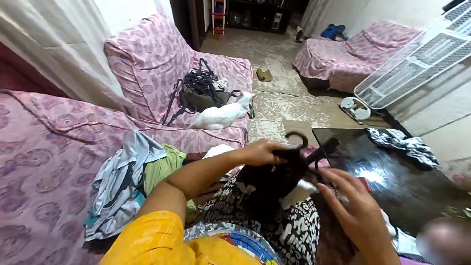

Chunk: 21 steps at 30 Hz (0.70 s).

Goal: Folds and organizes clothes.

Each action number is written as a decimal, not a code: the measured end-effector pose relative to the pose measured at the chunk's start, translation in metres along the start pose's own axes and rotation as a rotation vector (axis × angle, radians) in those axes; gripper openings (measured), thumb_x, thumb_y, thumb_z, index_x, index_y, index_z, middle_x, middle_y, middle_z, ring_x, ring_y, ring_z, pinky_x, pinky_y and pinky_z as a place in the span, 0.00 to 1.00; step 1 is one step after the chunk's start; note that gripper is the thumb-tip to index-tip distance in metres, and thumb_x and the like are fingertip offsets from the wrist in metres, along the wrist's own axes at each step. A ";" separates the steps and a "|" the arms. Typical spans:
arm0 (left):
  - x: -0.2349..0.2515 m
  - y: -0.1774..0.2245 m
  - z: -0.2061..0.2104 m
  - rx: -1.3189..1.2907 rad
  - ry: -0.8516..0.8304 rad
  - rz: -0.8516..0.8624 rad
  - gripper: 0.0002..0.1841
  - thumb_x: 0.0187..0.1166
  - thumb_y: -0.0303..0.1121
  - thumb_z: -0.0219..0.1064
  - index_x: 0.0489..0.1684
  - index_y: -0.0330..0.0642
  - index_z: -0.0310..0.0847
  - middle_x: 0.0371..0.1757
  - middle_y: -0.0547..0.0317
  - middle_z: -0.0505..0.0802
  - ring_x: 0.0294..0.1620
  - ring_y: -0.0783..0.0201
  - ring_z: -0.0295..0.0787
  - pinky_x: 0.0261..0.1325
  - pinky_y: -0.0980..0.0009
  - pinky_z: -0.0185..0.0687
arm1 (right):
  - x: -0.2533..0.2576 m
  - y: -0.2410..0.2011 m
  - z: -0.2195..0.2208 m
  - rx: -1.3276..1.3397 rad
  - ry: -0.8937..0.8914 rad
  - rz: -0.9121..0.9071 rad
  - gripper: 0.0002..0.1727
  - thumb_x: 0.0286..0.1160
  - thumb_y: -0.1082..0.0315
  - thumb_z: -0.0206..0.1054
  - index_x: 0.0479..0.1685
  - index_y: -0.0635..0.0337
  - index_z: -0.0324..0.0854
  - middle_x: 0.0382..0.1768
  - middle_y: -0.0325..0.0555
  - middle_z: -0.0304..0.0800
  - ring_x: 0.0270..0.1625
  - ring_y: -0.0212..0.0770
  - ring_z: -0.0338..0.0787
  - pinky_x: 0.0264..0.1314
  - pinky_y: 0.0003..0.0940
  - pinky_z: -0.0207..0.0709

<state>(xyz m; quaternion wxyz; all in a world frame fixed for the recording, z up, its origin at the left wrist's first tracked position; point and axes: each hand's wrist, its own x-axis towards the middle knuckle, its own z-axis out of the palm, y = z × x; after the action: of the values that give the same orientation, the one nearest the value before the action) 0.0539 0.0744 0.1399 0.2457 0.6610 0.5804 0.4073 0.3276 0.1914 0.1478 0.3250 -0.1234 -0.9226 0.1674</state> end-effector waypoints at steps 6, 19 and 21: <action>0.072 -0.046 -0.104 -0.297 0.580 -0.210 0.24 0.74 0.25 0.71 0.71 0.30 0.76 0.60 0.40 0.90 0.58 0.56 0.89 0.64 0.56 0.85 | -0.005 0.002 -0.013 0.068 0.187 0.057 0.23 0.83 0.57 0.64 0.67 0.65 0.84 0.70 0.65 0.80 0.76 0.46 0.77 0.79 0.35 0.71; -0.017 -0.150 -0.321 -0.349 1.382 -0.400 0.36 0.81 0.39 0.69 0.86 0.39 0.57 0.74 0.45 0.81 0.71 0.55 0.84 0.68 0.56 0.86 | -0.038 0.050 0.048 0.032 -0.106 0.240 0.21 0.81 0.53 0.62 0.56 0.58 0.92 0.67 0.61 0.85 0.72 0.55 0.83 0.74 0.50 0.77; -0.053 -0.180 -0.306 -0.448 1.406 -0.588 0.40 0.80 0.46 0.69 0.90 0.43 0.54 0.82 0.43 0.74 0.78 0.49 0.75 0.75 0.50 0.78 | -0.041 0.054 0.058 0.037 -0.161 0.263 0.21 0.80 0.52 0.62 0.56 0.57 0.92 0.67 0.60 0.86 0.71 0.58 0.84 0.72 0.54 0.77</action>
<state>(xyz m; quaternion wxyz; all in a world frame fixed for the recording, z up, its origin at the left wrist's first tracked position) -0.2998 0.0154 0.1500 0.0464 0.0034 0.6545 0.7546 0.3272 0.2138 0.0613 0.2275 -0.2234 -0.9183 0.2347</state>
